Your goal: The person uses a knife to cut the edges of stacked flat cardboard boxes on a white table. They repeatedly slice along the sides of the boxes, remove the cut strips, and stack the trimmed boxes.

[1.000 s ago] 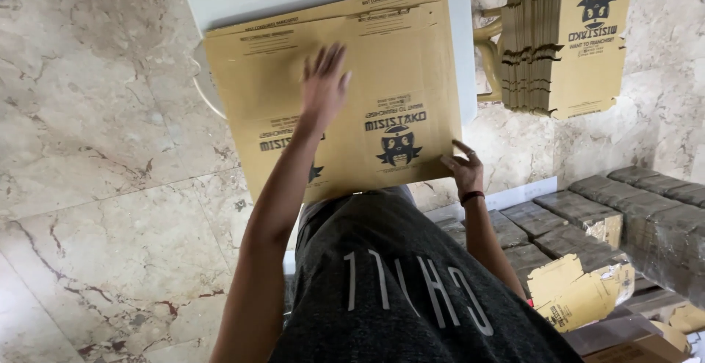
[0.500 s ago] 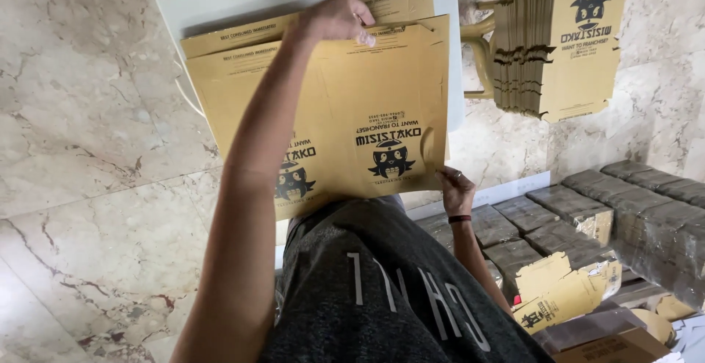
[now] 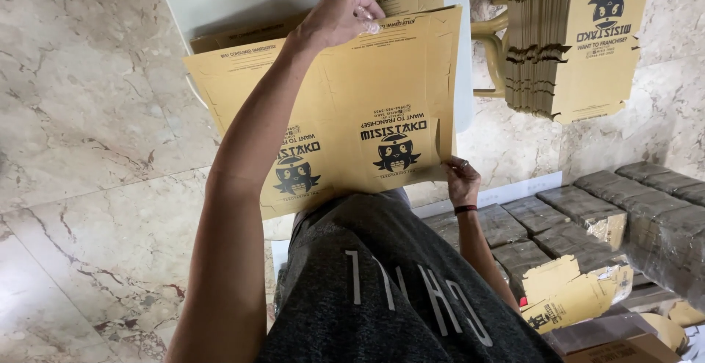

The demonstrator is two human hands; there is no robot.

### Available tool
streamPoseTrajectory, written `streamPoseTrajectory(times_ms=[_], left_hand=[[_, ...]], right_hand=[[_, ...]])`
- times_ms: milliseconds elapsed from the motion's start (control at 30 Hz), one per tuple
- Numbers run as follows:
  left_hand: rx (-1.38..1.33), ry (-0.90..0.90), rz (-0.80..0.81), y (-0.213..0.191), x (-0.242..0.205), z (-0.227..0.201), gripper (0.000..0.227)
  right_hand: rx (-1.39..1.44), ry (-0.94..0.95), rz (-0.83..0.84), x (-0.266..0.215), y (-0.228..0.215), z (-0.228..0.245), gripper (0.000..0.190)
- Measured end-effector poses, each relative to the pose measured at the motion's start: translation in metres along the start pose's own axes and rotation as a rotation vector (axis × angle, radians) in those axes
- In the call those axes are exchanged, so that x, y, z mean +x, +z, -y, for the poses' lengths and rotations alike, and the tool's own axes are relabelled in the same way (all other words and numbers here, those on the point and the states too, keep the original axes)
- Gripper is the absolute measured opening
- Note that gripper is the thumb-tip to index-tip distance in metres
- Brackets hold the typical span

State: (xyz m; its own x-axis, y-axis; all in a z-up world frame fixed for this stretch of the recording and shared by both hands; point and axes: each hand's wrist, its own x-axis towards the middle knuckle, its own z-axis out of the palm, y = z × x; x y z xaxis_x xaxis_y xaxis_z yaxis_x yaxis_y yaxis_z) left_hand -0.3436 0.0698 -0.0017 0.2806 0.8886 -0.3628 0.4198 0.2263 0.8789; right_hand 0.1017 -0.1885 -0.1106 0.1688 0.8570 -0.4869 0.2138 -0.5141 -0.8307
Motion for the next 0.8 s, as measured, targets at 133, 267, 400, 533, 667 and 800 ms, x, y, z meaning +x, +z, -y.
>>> streamPoseTrajectory(times_ms=[133,267,400,533,667,800], left_hand=[[-0.008,0.065,-0.015,0.002,-0.004,0.001,0.028],[0.044,0.208,-0.086,0.008,-0.006,0.013,0.016],[0.089,0.359,-0.149,0.017,0.002,0.029,0.018],[0.105,0.383,-0.163,0.020,0.002,0.034,0.016],[0.083,0.396,-0.177,0.020,-0.005,0.029,0.013],[0.129,0.359,-0.131,0.023,-0.003,0.041,0.013]], right_hand=[[-0.051,0.024,-0.011,0.001,0.002,0.001,0.025],[-0.027,0.017,-0.011,-0.001,0.004,-0.003,0.027],[-0.044,-0.006,-0.016,-0.004,0.008,0.003,0.023],[0.025,0.021,-0.035,-0.002,0.009,-0.001,0.024],[0.031,0.063,-0.071,0.001,0.011,-0.004,0.022],[0.030,0.061,-0.069,0.002,0.009,-0.008,0.024]])
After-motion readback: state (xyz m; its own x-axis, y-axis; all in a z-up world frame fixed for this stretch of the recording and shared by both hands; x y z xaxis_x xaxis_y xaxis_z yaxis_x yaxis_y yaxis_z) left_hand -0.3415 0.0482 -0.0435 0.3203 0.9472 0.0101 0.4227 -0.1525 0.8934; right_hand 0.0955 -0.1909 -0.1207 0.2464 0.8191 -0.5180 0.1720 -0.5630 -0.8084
